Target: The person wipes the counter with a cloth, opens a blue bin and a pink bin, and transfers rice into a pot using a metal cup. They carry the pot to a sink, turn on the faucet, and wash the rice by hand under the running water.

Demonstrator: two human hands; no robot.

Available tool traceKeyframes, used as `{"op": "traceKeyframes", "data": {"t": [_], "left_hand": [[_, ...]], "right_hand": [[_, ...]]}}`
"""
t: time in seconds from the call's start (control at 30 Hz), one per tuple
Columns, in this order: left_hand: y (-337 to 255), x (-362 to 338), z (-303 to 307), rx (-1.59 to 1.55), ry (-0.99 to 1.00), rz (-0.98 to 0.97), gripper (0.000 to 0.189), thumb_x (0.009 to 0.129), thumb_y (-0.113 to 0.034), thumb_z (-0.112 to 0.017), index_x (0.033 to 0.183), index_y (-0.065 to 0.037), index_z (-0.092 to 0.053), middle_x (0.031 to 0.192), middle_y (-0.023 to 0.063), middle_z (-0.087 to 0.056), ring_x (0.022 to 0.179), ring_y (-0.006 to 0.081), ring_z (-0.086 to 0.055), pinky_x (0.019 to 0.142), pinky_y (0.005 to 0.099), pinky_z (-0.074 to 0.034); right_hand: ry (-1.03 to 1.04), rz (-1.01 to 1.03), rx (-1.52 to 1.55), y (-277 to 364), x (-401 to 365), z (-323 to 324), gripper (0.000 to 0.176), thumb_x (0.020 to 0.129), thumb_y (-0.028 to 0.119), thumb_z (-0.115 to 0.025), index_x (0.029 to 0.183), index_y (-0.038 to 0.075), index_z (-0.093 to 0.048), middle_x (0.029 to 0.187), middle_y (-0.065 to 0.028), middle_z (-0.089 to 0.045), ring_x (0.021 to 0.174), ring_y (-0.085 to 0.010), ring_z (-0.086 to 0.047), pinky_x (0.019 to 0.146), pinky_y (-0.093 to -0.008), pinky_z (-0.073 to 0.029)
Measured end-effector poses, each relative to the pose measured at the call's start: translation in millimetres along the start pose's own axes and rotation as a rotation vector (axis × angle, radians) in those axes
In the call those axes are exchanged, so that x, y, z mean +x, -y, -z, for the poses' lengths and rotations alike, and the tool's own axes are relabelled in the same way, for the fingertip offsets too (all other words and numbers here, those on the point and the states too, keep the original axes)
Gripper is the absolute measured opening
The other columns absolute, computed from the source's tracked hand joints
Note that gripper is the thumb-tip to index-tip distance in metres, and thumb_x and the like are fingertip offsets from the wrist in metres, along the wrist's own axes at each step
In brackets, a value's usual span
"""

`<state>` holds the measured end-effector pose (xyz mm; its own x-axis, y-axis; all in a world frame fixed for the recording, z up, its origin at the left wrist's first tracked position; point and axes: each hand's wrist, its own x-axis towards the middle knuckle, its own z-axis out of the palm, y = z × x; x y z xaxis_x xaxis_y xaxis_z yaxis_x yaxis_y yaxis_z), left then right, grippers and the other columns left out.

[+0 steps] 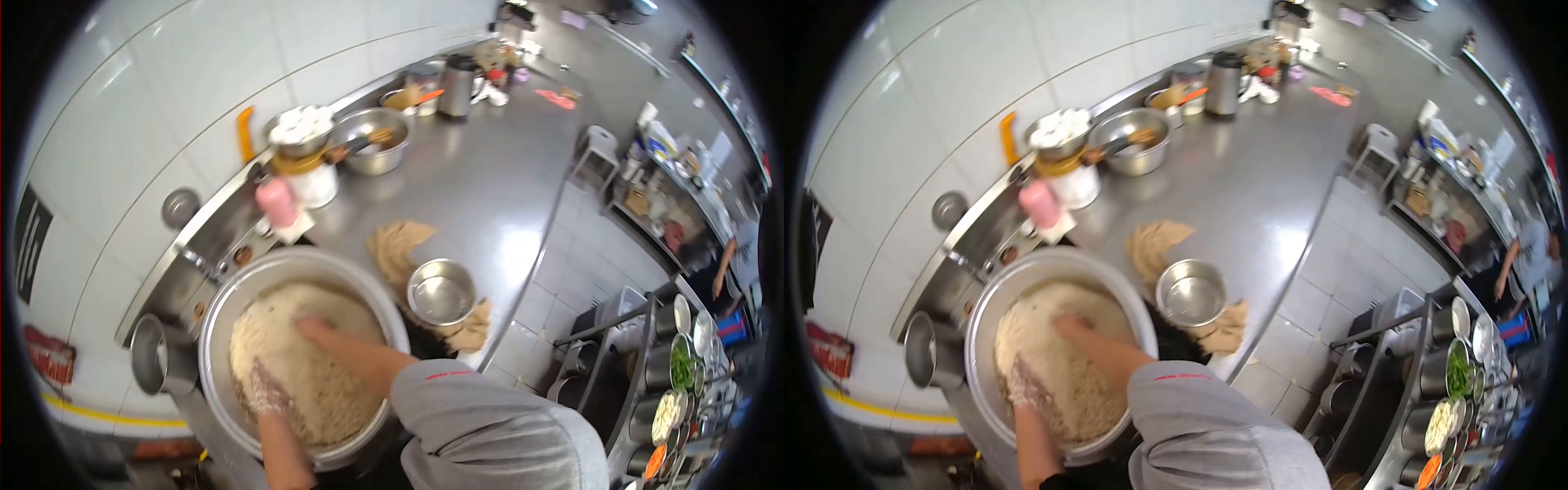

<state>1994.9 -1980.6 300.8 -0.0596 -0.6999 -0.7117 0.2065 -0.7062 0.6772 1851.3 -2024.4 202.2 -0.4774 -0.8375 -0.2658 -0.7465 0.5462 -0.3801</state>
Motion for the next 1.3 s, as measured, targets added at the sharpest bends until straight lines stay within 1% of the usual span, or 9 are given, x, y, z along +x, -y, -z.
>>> {"op": "traceKeyframes", "data": {"t": [0.2, 0.3, 0.47, 0.63, 0.77, 0.83, 0.9, 1.13, 1.3], "left_hand": [[-3.6, 5.1, -7.3, -0.220, 0.491, -0.078, 0.052, 0.092, -0.046, -0.027, 0.130, -0.012, -0.037, 0.132, 0.0104, -0.040, 0.126, 0.0204, -0.030, 0.105, 0.0380, -0.020], [-2.1, -0.9, -10.5, -0.172, 0.439, -0.180, 0.051, 0.092, -0.045, -0.027, 0.130, -0.012, -0.037, 0.132, 0.0102, -0.039, 0.126, 0.0208, -0.030, 0.105, 0.0380, -0.020], [-5.4, 1.5, -21.4, -0.112, 0.420, -0.254, 0.050, 0.092, -0.043, -0.028, 0.131, -0.012, -0.036, 0.133, 0.0099, -0.038, 0.126, 0.0213, -0.030, 0.105, 0.0381, -0.020], [-9.1, 5.7, -19.6, -0.034, 0.391, -0.322, 0.049, 0.092, -0.041, -0.028, 0.131, -0.012, -0.036, 0.134, 0.0097, -0.037, 0.126, 0.0219, -0.030, 0.106, 0.0382, -0.019], [-17.6, 35.6, 4.5, 0.442, 0.109, -0.457, 0.049, 0.092, -0.040, -0.029, 0.131, -0.012, -0.035, 0.135, 0.0094, -0.036, 0.126, 0.0224, -0.031, 0.106, 0.0382, -0.019], [-22.1, 56.5, 24.1, 0.914, -0.074, -0.523, 0.048, 0.092, -0.039, -0.029, 0.132, -0.012, -0.035, 0.135, 0.0093, -0.036, 0.126, 0.0226, -0.031, 0.106, 0.0382, -0.019], [-21.6, 59.1, 31.9, 1.288, -0.137, -0.556, 0.048, 0.092, -0.039, -0.029, 0.132, -0.012, -0.034, 0.136, 0.0092, -0.035, 0.126, 0.0228, -0.031, 0.106, 0.0383, -0.019], [-22.1, 12.0, -8.2, 1.364, 0.147, -0.714, 0.047, 0.092, -0.036, -0.030, 0.133, -0.012, -0.034, 0.137, 0.0088, -0.034, 0.126, 0.0236, -0.031, 0.107, 0.0383, -0.018], [-32.9, -33.0, -32.8, 1.398, 0.223, -0.821, 0.047, 0.092, -0.034, -0.030, 0.133, -0.012, -0.033, 0.138, 0.0085, -0.033, 0.125, 0.0242, -0.031, 0.107, 0.0384, -0.018]], "right_hand": [[0.436, 0.305, 0.332, 41.1, -98.8, 88.2, 0.053, 0.084, 0.051, -0.041, 0.115, 0.010, -0.057, 0.120, -0.0158, -0.052, 0.115, -0.0333, -0.046, 0.096, -0.0488, -0.030], [-0.531, 0.643, 0.748, 56.3, -117.1, 32.2, 0.046, 0.084, 0.048, -0.041, 0.110, 0.016, -0.060, 0.116, -0.0148, -0.055, 0.112, -0.0328, -0.047, 0.094, -0.0595, -0.024], [0.586, 0.461, 0.314, 28.0, -57.4, 119.6, 0.048, 0.086, 0.048, -0.035, 0.122, 0.019, -0.049, 0.139, -0.0147, -0.029, 0.130, -0.0335, -0.019, 0.098, -0.0654, -0.010], [-0.500, 0.526, 0.426, 56.8, -120.4, 77.7, 0.043, 0.083, 0.035, -0.039, 0.115, 0.009, -0.053, 0.126, -0.0175, -0.045, 0.114, -0.0364, -0.042, 0.093, -0.0593, -0.024], [0.339, 0.369, 0.178, 16.0, -43.8, 102.3, 0.040, 0.081, 0.025, -0.043, 0.111, 0.001, -0.055, 0.118, -0.0185, -0.053, 0.102, -0.0362, -0.053, 0.086, -0.0566, -0.037], [-0.481, 0.179, -0.213, -17.5, 19.4, 30.5, 0.033, 0.082, 0.022, -0.042, 0.104, 0.005, -0.060, 0.116, -0.0137, -0.055, 0.099, -0.0270, -0.056, 0.083, -0.0505, -0.041], [-0.740, -0.033, 0.641, -52.7, 19.0, 9.6, 0.030, 0.081, 0.020, -0.046, 0.105, 0.007, -0.060, 0.111, -0.0159, -0.057, 0.094, -0.0313, -0.058, 0.081, -0.0423, -0.045], [0.375, 0.084, 0.684, 15.1, -23.1, 25.6, 0.050, 0.083, 0.043, -0.041, 0.113, 0.008, -0.058, 0.119, -0.0146, -0.054, 0.111, -0.0311, -0.049, 0.095, -0.0395, -0.035], [-0.122, 0.471, 0.320, 51.1, -129.8, 86.0, 0.053, 0.083, 0.044, -0.043, 0.120, 0.007, -0.052, 0.128, -0.0168, -0.044, 0.116, -0.0326, -0.045, 0.097, -0.0480, -0.030]]}}
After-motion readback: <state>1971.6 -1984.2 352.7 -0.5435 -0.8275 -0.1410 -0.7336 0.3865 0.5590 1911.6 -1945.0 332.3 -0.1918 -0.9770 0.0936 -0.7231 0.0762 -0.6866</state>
